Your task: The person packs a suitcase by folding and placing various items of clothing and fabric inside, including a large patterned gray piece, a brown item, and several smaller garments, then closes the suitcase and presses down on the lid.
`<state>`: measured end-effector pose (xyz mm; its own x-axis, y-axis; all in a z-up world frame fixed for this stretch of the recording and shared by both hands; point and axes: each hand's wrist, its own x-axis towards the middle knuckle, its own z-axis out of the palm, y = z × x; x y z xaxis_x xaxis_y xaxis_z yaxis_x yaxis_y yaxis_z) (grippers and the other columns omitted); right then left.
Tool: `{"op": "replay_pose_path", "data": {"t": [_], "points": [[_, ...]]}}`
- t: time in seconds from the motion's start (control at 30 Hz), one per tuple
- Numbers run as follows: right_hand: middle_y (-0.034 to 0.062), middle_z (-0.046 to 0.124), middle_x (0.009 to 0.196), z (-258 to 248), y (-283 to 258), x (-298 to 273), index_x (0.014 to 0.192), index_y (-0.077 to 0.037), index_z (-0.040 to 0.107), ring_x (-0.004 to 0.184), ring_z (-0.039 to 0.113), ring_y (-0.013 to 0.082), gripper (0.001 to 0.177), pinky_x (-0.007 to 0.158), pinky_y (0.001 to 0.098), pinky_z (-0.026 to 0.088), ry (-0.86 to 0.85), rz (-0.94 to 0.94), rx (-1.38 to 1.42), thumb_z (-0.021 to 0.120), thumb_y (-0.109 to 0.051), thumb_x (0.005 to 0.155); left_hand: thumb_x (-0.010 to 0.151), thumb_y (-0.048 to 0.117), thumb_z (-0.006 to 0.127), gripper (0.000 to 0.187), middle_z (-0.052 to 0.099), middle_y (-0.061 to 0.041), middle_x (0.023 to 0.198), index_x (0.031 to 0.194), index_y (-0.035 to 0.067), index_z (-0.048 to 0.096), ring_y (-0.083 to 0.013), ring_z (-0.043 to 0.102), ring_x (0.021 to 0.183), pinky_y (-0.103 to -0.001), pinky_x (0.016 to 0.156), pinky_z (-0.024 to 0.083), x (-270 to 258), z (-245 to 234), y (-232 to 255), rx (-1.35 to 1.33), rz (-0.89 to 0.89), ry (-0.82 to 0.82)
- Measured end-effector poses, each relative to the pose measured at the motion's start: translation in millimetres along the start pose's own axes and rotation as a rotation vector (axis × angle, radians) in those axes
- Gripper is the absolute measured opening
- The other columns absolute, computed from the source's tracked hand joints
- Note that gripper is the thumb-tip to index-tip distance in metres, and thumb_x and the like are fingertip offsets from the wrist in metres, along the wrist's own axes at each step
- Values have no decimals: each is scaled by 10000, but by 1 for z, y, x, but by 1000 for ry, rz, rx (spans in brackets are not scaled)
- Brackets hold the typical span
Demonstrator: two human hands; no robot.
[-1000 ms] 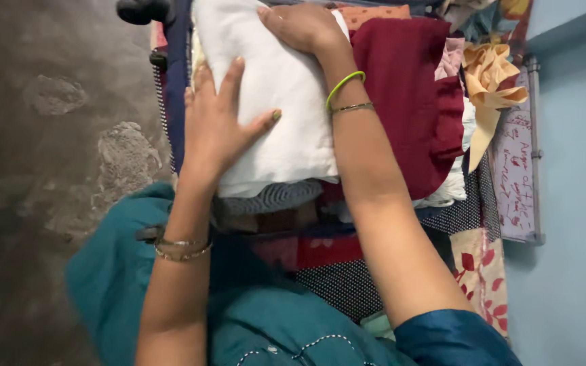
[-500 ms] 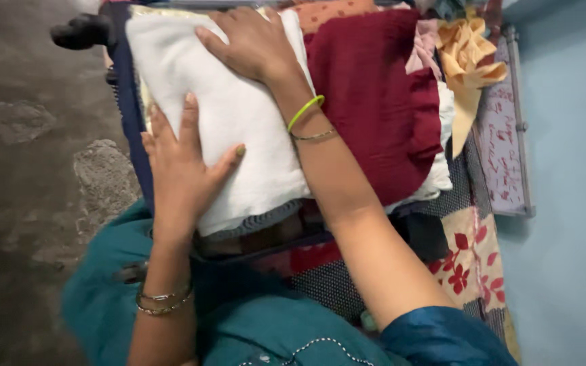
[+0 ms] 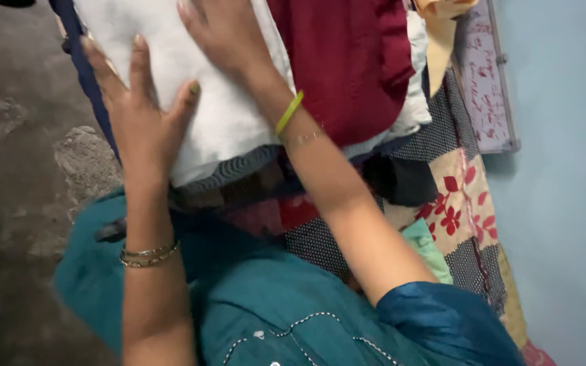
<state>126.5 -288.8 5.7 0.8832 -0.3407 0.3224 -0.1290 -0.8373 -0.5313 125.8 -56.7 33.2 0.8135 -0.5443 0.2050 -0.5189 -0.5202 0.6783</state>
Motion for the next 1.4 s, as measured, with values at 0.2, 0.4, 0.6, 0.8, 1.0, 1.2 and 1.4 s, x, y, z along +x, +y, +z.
{"op": "replay_pose_path", "data": {"t": [0.2, 0.4, 0.6, 0.8, 1.0, 1.2, 1.4], "points": [[103, 160, 1760, -55, -63, -190, 1656, -284, 346, 1650, 130, 330, 572, 1336, 548, 172, -125, 1, -209, 527, -385, 1122, 1086, 502, 603, 673, 10, -224, 1688, 1679, 232, 432, -479, 35, 1562, -663, 1267, 156, -30, 17, 2, 277, 88, 116], [99, 448, 1566, -77, -3, -340, 1481, -278, 555, 1462, 450, 326, 560, 1248, 530, 241, -79, -245, -331, 728, -271, 948, 1107, 458, 617, 565, 180, -128, 1788, 1588, 185, 500, -366, 94, 1640, -660, 1256, -48, -76, 53, 44, 336, 499, -119], [165, 339, 1658, -128, 104, -435, 1609, -173, 323, 1562, 256, 419, 868, 1214, 705, 198, 116, 459, -628, 771, -397, 901, 1048, 505, 618, 592, 304, -13, 1754, 1538, 172, 618, -150, 191, 1636, -531, 1323, 4, -102, 50, 54, 406, 759, -125], [58, 426, 1623, -156, 197, -487, 1670, -265, 302, 1521, 370, 273, 982, 1089, 768, 265, -230, 650, -927, 790, -468, 842, 946, 454, 679, 356, 632, -49, 1276, 951, 102, 731, -206, 554, 1238, -412, 1035, 426, -119, 26, 42, 407, 754, -348], [106, 726, 1283, -167, 262, -466, 1373, -204, 602, 1220, 664, 340, 559, 955, 666, 446, -270, 795, -793, 762, -386, 870, 884, 439, 746, 340, 641, -34, 785, 806, 128, 631, -211, 671, 755, -354, 701, 549, -147, 19, 17, 329, 578, -190], [238, 719, 1065, -190, 235, -421, 1275, -151, 694, 986, 680, 436, 670, 843, 533, 537, -354, 873, -607, 881, -361, 667, 881, 444, 747, 353, 621, -36, 771, 805, 129, 609, -215, 664, 766, -368, 705, 540, -152, 10, 13, 334, 576, -108], [130, 733, 1074, -238, 42, -341, 1257, -58, 644, 988, 667, 243, 776, 898, 390, 550, -637, 695, 412, 903, -132, 529, 865, 422, 761, 337, 620, -40, 794, 803, 128, 608, -221, 638, 813, -375, 734, 500, -156, 6, 11, 318, 566, -78]]}}
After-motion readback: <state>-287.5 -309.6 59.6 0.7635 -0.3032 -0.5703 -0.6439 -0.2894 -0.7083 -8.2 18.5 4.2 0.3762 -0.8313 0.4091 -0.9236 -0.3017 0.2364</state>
